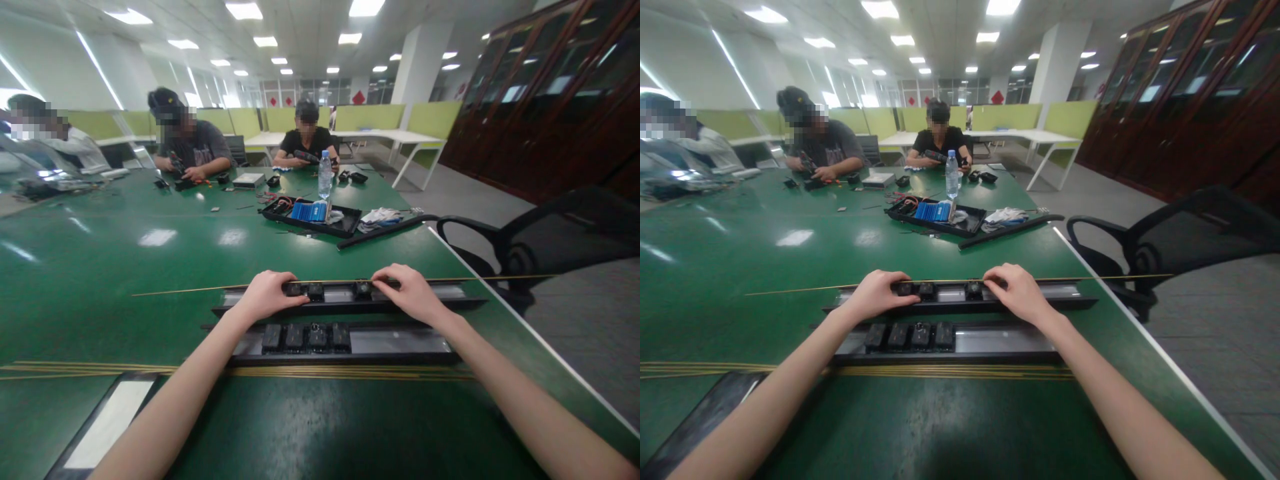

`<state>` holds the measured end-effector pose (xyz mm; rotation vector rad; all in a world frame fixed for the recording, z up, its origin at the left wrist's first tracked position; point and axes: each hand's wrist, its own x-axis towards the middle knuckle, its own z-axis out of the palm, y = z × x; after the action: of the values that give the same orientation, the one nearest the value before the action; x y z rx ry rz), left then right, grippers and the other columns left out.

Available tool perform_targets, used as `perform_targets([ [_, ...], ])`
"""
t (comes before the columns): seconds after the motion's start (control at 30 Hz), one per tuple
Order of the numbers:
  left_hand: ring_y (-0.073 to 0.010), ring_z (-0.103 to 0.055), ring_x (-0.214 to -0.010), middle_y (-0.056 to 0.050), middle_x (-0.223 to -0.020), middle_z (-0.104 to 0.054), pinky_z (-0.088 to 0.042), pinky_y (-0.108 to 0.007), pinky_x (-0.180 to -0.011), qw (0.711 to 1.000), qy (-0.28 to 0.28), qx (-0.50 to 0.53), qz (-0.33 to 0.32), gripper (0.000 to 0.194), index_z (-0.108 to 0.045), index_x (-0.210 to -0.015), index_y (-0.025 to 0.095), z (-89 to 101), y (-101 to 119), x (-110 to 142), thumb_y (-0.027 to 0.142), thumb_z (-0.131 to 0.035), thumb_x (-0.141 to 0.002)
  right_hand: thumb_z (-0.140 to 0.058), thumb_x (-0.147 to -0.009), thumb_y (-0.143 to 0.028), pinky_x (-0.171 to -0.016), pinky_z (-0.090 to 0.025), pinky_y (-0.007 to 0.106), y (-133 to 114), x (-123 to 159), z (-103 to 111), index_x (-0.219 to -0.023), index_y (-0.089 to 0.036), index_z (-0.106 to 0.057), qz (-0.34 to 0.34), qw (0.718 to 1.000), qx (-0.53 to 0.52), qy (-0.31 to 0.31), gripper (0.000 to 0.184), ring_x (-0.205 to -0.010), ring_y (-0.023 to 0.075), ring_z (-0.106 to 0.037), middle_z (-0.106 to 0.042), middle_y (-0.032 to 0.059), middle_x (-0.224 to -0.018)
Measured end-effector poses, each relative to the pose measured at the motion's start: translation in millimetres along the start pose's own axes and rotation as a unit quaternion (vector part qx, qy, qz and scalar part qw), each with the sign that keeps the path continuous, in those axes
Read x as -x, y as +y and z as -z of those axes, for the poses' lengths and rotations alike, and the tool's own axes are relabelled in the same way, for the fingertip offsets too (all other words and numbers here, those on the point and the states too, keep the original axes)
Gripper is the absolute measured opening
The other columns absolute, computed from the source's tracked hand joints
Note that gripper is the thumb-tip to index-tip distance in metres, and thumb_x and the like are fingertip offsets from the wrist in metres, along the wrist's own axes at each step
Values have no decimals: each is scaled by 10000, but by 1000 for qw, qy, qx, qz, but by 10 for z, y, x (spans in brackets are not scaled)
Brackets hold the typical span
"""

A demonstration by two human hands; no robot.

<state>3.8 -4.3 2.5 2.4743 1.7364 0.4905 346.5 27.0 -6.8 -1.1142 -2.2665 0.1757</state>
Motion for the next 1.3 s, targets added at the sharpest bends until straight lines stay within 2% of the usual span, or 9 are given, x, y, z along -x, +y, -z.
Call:
perform_targets([
  [0.43, -258, -713, -838, -62, -913, -770, -491, -304, -725, 1000, -2, -20, -23, 506, -726, -1025, 226, 14, 1, -3, 652, -591, -786, -560, -931, -286, -797, -475, 387, -46, 4, -33, -905, -247, -685, 9, 1000, -14, 15, 133, -839, 227, -628, -721, 37, -897],
  [1.3, -251, -714, -838, -66, -913, -773, -493, -293, -734, 999, -4, -32, -11, 523, -735, -1007, 229, 4, 5, -5, 674, -577, -781, -549, -950, -290, -794, -455, 360, -61, 12, -45, -908, -236, -693, -8, 1000, -20, 6, 160, -841, 217, -609, -712, 38, -885],
])
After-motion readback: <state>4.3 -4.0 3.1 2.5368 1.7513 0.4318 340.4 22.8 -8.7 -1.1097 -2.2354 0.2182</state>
